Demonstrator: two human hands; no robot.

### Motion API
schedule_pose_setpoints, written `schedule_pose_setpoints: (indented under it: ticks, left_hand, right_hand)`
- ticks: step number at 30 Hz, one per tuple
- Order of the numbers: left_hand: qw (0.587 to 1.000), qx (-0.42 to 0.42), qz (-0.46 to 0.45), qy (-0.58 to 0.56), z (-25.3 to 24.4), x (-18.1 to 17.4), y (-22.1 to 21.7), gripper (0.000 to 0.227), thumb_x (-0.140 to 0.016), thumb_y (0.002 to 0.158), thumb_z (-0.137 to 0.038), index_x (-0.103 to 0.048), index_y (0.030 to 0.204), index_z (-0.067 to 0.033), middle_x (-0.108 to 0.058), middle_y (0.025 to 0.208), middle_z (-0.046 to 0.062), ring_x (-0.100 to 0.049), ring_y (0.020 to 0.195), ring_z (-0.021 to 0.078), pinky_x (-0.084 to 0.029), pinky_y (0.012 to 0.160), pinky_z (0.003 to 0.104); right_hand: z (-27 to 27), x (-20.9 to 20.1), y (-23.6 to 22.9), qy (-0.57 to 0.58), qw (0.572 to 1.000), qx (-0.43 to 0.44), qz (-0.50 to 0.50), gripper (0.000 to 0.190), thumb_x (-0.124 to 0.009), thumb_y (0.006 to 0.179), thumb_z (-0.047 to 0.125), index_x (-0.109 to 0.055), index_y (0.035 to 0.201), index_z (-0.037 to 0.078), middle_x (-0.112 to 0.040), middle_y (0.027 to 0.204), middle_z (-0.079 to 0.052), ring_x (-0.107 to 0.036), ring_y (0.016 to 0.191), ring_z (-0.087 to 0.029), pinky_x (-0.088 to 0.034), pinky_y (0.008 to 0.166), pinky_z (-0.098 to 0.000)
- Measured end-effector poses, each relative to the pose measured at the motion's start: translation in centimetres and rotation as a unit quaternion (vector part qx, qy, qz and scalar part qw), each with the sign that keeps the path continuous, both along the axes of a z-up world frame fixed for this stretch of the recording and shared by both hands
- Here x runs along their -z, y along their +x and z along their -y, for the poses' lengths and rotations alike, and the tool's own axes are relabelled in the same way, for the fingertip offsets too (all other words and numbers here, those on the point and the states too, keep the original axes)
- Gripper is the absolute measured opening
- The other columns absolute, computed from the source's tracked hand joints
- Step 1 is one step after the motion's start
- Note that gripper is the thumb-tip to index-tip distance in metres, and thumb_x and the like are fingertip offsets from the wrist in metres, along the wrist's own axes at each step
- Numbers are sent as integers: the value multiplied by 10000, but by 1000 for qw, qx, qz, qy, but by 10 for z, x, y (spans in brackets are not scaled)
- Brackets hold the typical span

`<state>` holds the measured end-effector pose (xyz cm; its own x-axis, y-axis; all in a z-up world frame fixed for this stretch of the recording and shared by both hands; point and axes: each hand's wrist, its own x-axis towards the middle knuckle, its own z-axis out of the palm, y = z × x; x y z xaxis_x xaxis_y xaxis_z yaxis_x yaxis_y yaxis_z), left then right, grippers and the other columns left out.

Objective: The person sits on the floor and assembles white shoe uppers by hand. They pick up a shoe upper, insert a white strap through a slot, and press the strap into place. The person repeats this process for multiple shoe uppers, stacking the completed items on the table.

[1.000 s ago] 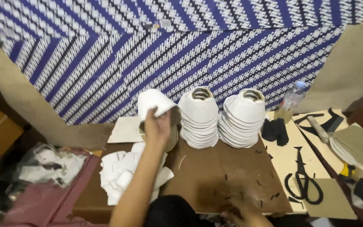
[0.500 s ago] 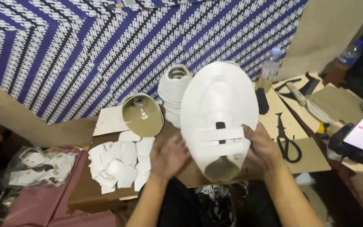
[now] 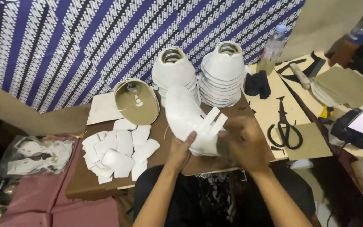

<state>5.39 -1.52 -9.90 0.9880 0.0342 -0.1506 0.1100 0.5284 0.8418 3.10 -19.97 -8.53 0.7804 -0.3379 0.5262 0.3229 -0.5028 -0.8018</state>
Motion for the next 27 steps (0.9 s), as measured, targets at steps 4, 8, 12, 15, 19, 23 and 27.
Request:
schedule_pose_setpoints:
  ticks: [4,8,12,15,19,23,27]
  left_hand:
    - [970,37,29,238,1,-9,-5,1072,-962,587,-366,-455,1430,58,-562,1365,285,-508,1307,431,-440,1085,576]
    - [967,36,64,242,-3,-4,-5,997,-948,604,-237,-475,1409,111,-555,1376,328,-439,1345,494,-405,1101,594]
    - [964,48,62,254,-4,6,-3,1013,-963,595,-235,-479,1431,68,-556,1402,279,-432,1364,444,-401,1107,581]
    - [964,46,60,256,-5,0,-2,1076,-970,581,-257,-437,1458,67,-509,1438,299,-395,1382,483,-367,1125,606]
    - [962,48,37,268,-13,8,1,1136,-970,583,-293,-384,1495,48,-475,1475,283,-393,1395,463,-368,1138,598]
    - [985,6,31,172,0,2,-2,1080,-936,621,-162,-354,1495,90,-466,1472,297,-418,1378,459,-422,1115,571]
    - [997,-2,43,58,14,14,2,1006,-862,645,19,-339,1501,100,-470,1470,273,-451,1352,414,-466,1079,508]
  right_hand:
    - [-12,10,-4,-177,973,-130,64,358,-878,765,220,-729,1087,177,-734,1017,13,-698,1023,-221,-540,919,-386]
    - [-13,13,-4,-152,977,-143,52,277,-879,741,124,-769,992,170,-784,981,25,-742,987,-192,-579,880,-347]
    - [-11,8,-4,-164,971,-168,39,138,-840,787,112,-788,905,161,-801,957,21,-752,971,-207,-595,849,-341]
    - [-17,6,-6,-156,971,-172,63,96,-812,812,77,-793,903,104,-794,921,-50,-761,927,-263,-607,809,-371]
    - [-21,4,-6,-173,975,-133,52,78,-802,840,132,-783,914,148,-791,946,0,-758,933,-227,-606,805,-349]
    - [-29,2,-7,-188,972,-99,100,46,-760,917,153,-767,952,126,-772,970,-7,-752,963,-226,-596,835,-339]
    - [-35,0,-3,-193,963,-89,165,47,-764,915,127,-757,954,101,-747,1003,7,-734,932,-221,-593,782,-312]
